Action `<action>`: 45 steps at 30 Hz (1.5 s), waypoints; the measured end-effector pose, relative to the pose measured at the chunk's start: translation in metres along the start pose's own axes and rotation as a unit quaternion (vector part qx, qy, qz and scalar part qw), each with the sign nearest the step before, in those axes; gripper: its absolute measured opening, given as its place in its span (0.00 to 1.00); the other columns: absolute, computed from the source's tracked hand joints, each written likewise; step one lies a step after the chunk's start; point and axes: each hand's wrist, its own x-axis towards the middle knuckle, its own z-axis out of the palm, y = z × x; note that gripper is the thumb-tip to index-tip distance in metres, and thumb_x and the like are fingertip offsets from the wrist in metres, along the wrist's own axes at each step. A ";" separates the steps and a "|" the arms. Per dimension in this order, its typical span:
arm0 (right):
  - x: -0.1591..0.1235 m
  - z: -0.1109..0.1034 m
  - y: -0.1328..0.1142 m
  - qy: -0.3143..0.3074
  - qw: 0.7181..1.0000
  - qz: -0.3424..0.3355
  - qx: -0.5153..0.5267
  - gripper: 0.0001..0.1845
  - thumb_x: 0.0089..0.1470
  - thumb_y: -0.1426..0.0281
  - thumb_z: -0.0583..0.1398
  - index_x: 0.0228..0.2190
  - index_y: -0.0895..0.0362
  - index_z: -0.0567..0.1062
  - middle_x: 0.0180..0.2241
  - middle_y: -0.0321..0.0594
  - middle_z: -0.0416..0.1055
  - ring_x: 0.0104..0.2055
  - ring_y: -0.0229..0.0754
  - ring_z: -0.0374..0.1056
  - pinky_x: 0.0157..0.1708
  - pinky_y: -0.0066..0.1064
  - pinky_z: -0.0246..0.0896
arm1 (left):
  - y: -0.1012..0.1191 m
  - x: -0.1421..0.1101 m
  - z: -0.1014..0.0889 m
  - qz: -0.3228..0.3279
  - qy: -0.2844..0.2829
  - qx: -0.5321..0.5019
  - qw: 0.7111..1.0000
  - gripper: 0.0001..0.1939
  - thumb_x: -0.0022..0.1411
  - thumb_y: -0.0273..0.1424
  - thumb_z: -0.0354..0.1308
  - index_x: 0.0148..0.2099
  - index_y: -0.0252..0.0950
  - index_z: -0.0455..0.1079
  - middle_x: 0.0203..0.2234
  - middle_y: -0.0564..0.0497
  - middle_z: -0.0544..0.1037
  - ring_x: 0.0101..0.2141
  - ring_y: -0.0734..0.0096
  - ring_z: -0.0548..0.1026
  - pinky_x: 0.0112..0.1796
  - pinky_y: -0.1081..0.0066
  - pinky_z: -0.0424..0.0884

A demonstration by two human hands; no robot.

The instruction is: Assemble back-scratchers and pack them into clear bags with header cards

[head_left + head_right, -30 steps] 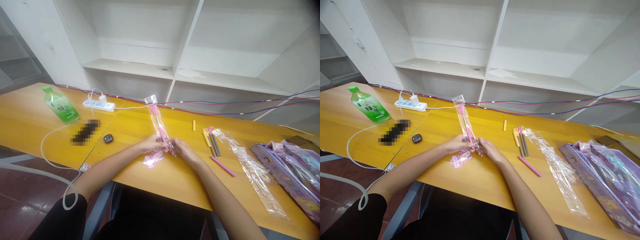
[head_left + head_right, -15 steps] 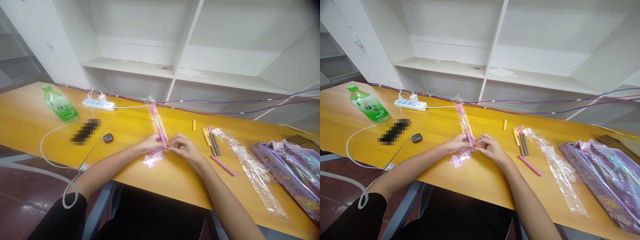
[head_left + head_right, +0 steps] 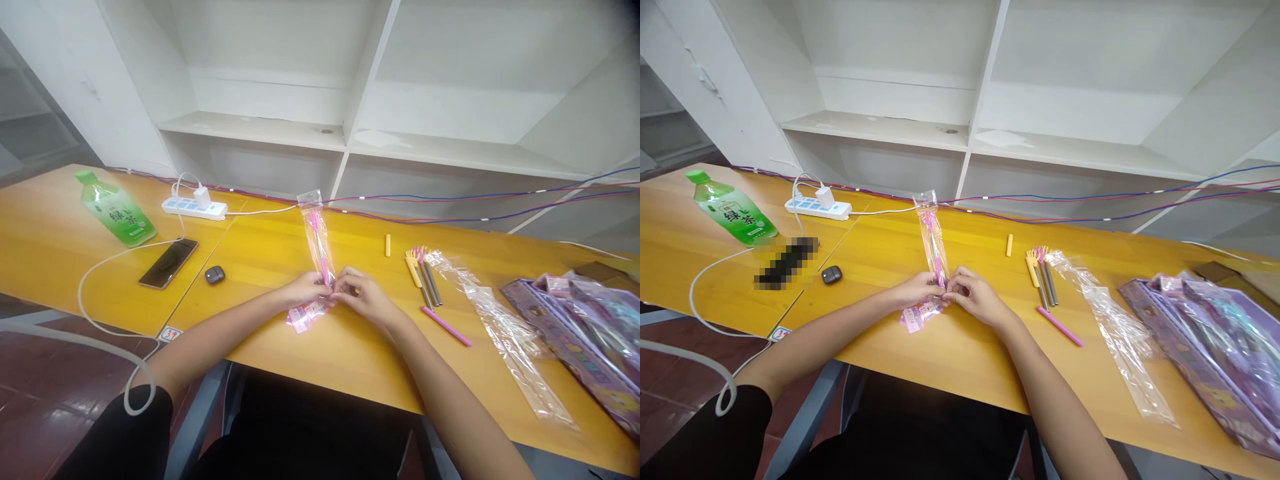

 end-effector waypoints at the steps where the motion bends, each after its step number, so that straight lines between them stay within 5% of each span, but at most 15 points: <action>1: 0.000 0.001 0.001 0.000 1.000 0.004 -0.003 0.16 0.65 0.54 0.64 0.33 0.53 0.79 0.35 0.40 0.68 0.34 0.41 0.63 0.35 0.35 0.60 | 0.000 0.000 0.000 -0.002 0.003 -0.006 1.000 0.14 0.52 0.25 0.75 0.38 0.28 0.74 0.30 0.47 0.81 0.31 0.68 0.82 0.39 0.66 0.78; 8: 0.001 0.000 -0.001 0.013 0.999 0.038 0.030 0.15 0.63 0.54 0.65 0.34 0.53 0.78 0.46 0.45 0.66 0.44 0.45 0.67 0.37 0.35 0.67 | 0.006 -0.001 -0.003 -0.009 -0.039 -0.038 0.998 0.20 0.48 0.30 0.78 0.40 0.27 0.75 0.31 0.45 0.81 0.33 0.66 0.82 0.40 0.64 0.77; 16: 0.000 -0.004 -0.010 0.030 0.996 0.057 0.063 0.16 0.61 0.54 0.67 0.31 0.52 0.79 0.38 0.42 0.67 0.39 0.44 0.68 0.37 0.37 0.68 | 0.007 -0.003 -0.004 0.016 -0.049 0.050 0.997 0.17 0.51 0.35 0.76 0.36 0.30 0.76 0.28 0.50 0.77 0.28 0.75 0.74 0.32 0.72 0.67; 21: 0.000 0.001 -0.004 0.045 0.991 0.080 0.096 0.18 0.56 0.53 0.70 0.30 0.52 0.73 0.34 0.39 0.68 0.37 0.43 0.66 0.36 0.36 0.67 | 0.008 -0.003 -0.008 0.061 -0.062 0.126 0.988 0.19 0.47 0.33 0.79 0.39 0.32 0.77 0.30 0.52 0.78 0.33 0.72 0.74 0.39 0.70 0.68; 25: 0.001 0.006 0.002 0.062 0.977 0.113 0.169 0.24 0.51 0.54 0.73 0.39 0.51 0.69 0.33 0.33 0.67 0.36 0.41 0.67 0.39 0.35 0.67 | 0.007 0.000 -0.013 0.078 -0.074 0.152 0.983 0.18 0.50 0.33 0.77 0.41 0.32 0.78 0.33 0.50 0.79 0.35 0.71 0.75 0.40 0.69 0.69; 34: -0.001 -0.002 0.000 -0.029 0.981 0.162 0.106 0.26 0.57 0.46 0.66 0.28 0.53 0.68 0.23 0.31 0.64 0.25 0.37 0.58 0.26 0.30 0.54 | 0.009 0.001 -0.020 0.067 -0.071 0.221 0.970 0.20 0.54 0.37 0.75 0.45 0.31 0.79 0.28 0.52 0.76 0.29 0.74 0.72 0.32 0.73 0.66; 39: 0.000 -0.003 -0.003 -0.110 0.981 0.123 0.101 0.27 0.65 0.45 0.58 0.31 0.55 0.75 0.27 0.34 0.64 0.30 0.39 0.56 0.32 0.30 0.54 | 0.010 0.001 -0.021 0.083 -0.083 0.232 0.966 0.21 0.52 0.40 0.76 0.41 0.31 0.78 0.28 0.51 0.77 0.29 0.72 0.74 0.32 0.72 0.68; 45: -0.002 0.000 0.000 -0.104 0.977 0.125 0.141 0.29 0.65 0.45 0.57 0.26 0.55 0.70 0.26 0.34 0.57 0.30 0.38 0.50 0.32 0.31 0.50 | 0.011 -0.001 -0.019 0.077 -0.078 0.172 0.979 0.26 0.50 0.39 0.78 0.45 0.32 0.72 0.32 0.49 0.80 0.29 0.71 0.78 0.33 0.70 0.72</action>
